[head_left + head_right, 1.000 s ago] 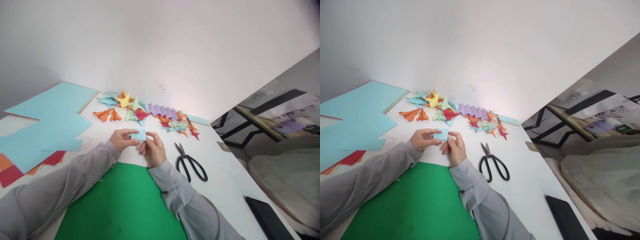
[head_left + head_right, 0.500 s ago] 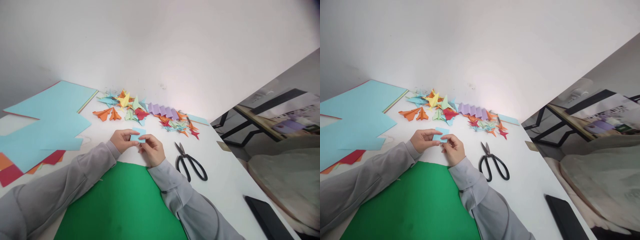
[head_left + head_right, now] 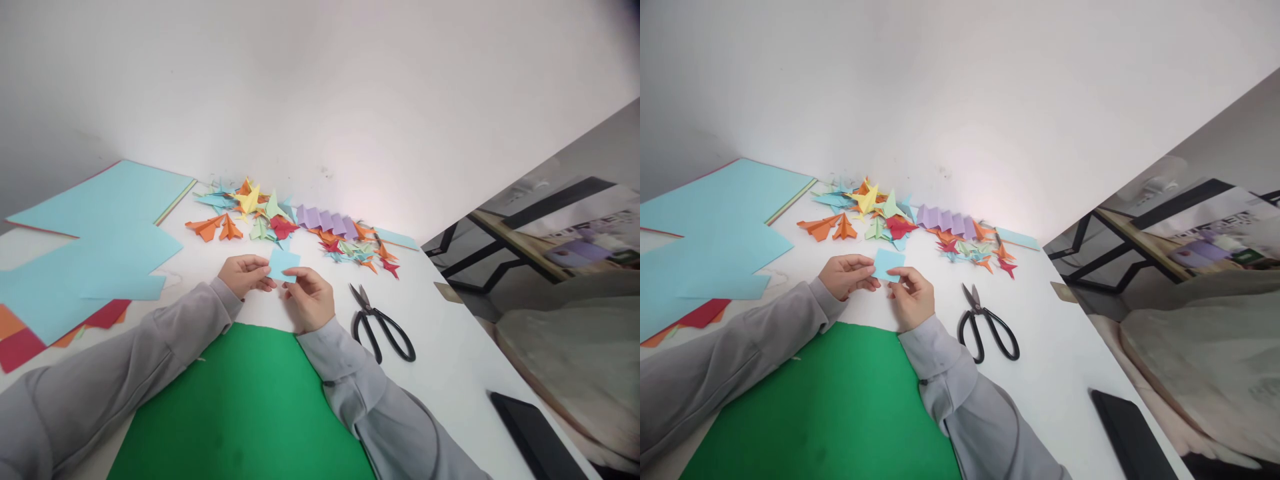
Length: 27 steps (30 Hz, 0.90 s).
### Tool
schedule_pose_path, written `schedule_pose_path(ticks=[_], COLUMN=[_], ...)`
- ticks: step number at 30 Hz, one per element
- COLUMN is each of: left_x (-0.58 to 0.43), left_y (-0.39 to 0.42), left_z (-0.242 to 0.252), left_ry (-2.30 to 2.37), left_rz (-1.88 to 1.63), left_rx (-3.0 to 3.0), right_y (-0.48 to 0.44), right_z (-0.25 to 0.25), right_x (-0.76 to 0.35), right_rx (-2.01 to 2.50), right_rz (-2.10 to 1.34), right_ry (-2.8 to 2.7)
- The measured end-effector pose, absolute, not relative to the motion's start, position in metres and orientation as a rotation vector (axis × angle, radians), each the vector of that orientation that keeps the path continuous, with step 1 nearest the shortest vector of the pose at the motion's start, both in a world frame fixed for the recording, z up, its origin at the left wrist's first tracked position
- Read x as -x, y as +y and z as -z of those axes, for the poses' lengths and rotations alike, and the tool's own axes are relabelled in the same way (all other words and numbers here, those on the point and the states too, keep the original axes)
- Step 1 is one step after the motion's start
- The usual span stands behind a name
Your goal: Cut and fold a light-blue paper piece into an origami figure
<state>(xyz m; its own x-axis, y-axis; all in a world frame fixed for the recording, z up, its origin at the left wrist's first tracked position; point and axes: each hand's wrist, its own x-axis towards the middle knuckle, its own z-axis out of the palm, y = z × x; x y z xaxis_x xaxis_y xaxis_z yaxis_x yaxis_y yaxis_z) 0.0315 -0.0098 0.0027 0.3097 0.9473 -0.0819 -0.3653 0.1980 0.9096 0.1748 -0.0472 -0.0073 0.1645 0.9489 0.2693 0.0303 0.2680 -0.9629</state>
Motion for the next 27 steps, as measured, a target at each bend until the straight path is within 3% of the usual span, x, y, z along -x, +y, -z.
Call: schedule_pose_path(ticks=[12, 27], left_x=[-0.034, -0.03], left_y=[-0.017, -0.002], left_z=[-0.007, -0.004], left_ry=[0.738, 0.847], left_rz=[-1.124, -1.131], left_rx=[-1.268, -0.817], right_y=[-0.048, -0.047], right_z=[0.0, 0.002], right_x=[-0.172, -0.175], right_rx=[1.017, 1.043], right_rz=[-1.018, -0.949], right_ry=[-1.146, -1.012])
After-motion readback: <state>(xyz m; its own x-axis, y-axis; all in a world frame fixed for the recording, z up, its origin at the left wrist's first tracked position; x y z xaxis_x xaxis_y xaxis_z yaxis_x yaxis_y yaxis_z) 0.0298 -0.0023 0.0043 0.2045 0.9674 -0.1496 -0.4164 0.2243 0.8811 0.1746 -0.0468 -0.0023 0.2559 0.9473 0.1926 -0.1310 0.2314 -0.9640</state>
